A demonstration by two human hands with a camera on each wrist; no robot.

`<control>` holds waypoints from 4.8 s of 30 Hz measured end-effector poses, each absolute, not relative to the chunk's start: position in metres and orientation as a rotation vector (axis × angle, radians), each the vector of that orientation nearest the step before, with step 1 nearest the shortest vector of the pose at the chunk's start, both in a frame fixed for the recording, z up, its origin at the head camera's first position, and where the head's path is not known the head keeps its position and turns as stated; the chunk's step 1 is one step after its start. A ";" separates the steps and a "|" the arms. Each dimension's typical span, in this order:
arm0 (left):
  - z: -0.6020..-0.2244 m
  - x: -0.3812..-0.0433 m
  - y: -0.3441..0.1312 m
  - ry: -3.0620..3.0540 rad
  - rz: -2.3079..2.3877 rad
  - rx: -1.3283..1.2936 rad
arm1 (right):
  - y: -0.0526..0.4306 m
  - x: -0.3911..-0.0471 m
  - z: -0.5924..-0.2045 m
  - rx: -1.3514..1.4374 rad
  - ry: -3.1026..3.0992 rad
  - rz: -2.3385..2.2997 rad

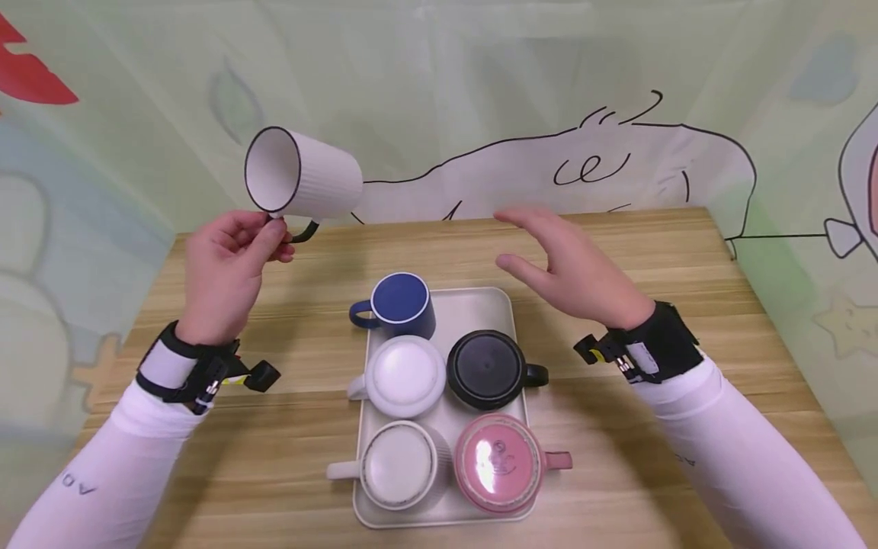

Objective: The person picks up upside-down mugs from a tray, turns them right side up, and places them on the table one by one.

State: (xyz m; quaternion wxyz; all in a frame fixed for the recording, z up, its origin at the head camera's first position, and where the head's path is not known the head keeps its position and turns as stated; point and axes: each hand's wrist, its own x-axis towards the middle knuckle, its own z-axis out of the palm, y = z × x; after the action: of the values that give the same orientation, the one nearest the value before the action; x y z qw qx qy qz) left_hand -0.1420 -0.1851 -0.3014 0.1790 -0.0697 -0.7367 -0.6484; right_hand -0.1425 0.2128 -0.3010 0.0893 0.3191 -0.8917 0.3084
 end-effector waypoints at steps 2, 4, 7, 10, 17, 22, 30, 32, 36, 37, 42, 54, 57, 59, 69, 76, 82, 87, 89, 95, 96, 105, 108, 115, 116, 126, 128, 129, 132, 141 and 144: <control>-0.305 -0.140 -0.191 -2.105 -1.793 -0.171 | 0.218 -0.142 -0.303 0.964 -2.663 0.870; -0.308 -0.139 -0.198 -2.133 -1.743 -0.139 | 0.225 -0.140 -0.306 0.961 -2.682 0.838; -0.313 -0.137 -0.208 -2.181 -1.668 -0.088 | 0.234 -0.138 -0.311 0.934 -2.714 0.805; -0.317 -0.136 -0.218 -2.228 -1.592 -0.044 | 0.243 -0.137 -0.316 0.910 -2.738 0.778; -0.329 -0.132 -0.233 -2.307 -1.450 0.021 | 0.260 -0.135 -0.325 0.866 -2.761 0.725; -0.338 -0.128 -0.242 -2.359 -1.378 0.046 | 0.267 -0.132 -0.329 0.841 -2.786 0.703; -0.350 -0.127 -0.252 -2.450 -1.261 0.111 | 0.278 -0.129 -0.345 0.893 -2.733 0.596; -0.354 -0.127 -0.254 -2.465 -1.242 0.121 | 0.280 -0.128 -0.350 0.892 -2.730 0.576; -0.361 -0.128 -0.258 -2.503 -1.176 0.135 | 0.283 -0.125 -0.357 0.859 -2.756 0.564; -0.363 -0.128 -0.258 -2.513 -1.158 0.142 | 0.284 -0.124 -0.358 0.851 -2.767 0.564; -0.367 -0.129 -0.260 -2.572 -1.076 0.184 | 0.288 -0.120 -0.362 0.821 -2.811 0.554; -0.376 -0.131 -0.264 -2.626 -1.048 0.234 | 0.290 -0.116 -0.371 0.812 -2.837 0.531; -0.377 -0.131 -0.266 -2.638 -1.052 0.252 | 0.291 -0.117 -0.373 0.803 -2.849 0.514; -0.377 -0.130 -0.266 -2.647 -1.056 0.265 | 0.291 -0.117 -0.374 0.801 -2.853 0.503; -0.378 -0.129 -0.269 -2.650 -1.090 0.284 | 0.293 -0.117 -0.379 0.780 -2.886 0.439; -0.380 -0.129 -0.272 -2.651 -1.113 0.298 | 0.295 -0.117 -0.383 0.746 -2.920 0.405; -0.382 -0.129 -0.273 -2.629 -1.132 0.289 | 0.297 -0.116 -0.385 0.703 -2.962 0.379; -0.382 -0.130 -0.274 -2.619 -1.144 0.307 | 0.298 -0.117 -0.387 0.687 -2.975 0.363; -0.382 -0.130 -0.274 -2.622 -1.145 0.311 | 0.298 -0.116 -0.387 0.683 -2.979 0.356; -0.380 -0.130 -0.274 -2.658 -1.123 0.305 | 0.298 -0.113 -0.388 0.688 -2.982 0.336; -0.380 -0.130 -0.274 -2.666 -1.118 0.303 | 0.298 -0.113 -0.389 0.689 -2.982 0.336; -0.375 -0.125 -0.279 -2.756 -1.018 0.269 | 0.296 -0.112 -0.387 0.706 -2.969 0.346; -0.372 -0.122 -0.279 -2.758 -0.948 0.250 | 0.294 -0.110 -0.383 0.730 -2.954 0.370; -0.362 -0.114 -0.271 -2.707 -0.795 0.200 | 0.290 -0.105 -0.370 0.837 -2.858 0.424; -0.359 -0.112 -0.269 -2.706 -0.772 0.190 | 0.289 -0.104 -0.368 0.853 -2.845 0.432; -0.340 -0.094 -0.239 -2.624 -0.640 -0.146 | 0.274 -0.085 -0.348 0.946 -2.823 0.434; -0.337 -0.090 -0.233 -2.618 -0.635 -0.233 | 0.271 -0.081 -0.346 0.963 -2.832 0.442; -0.336 -0.088 -0.231 -2.620 -0.631 -0.276 | 0.269 -0.079 -0.345 0.970 -2.838 0.445; -0.335 -0.084 -0.225 -2.641 -0.597 -0.396 | 0.266 -0.074 -0.345 1.002 -2.843 0.462; -0.343 -0.077 -0.219 -2.685 -0.485 -0.684 | 0.261 -0.063 -0.352 1.104 -2.829 0.483; -0.350 -0.074 -0.220 -2.718 -0.440 -0.725 | 0.259 -0.061 -0.354 1.144 -2.817 0.501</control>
State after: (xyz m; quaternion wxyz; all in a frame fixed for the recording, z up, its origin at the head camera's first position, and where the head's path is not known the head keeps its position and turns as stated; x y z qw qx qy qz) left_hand -0.0743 -0.2195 -0.3496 0.1466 -0.2517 -0.9443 -0.1529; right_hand -0.0613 0.2586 -0.3543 0.0303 0.3712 -0.9137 0.1625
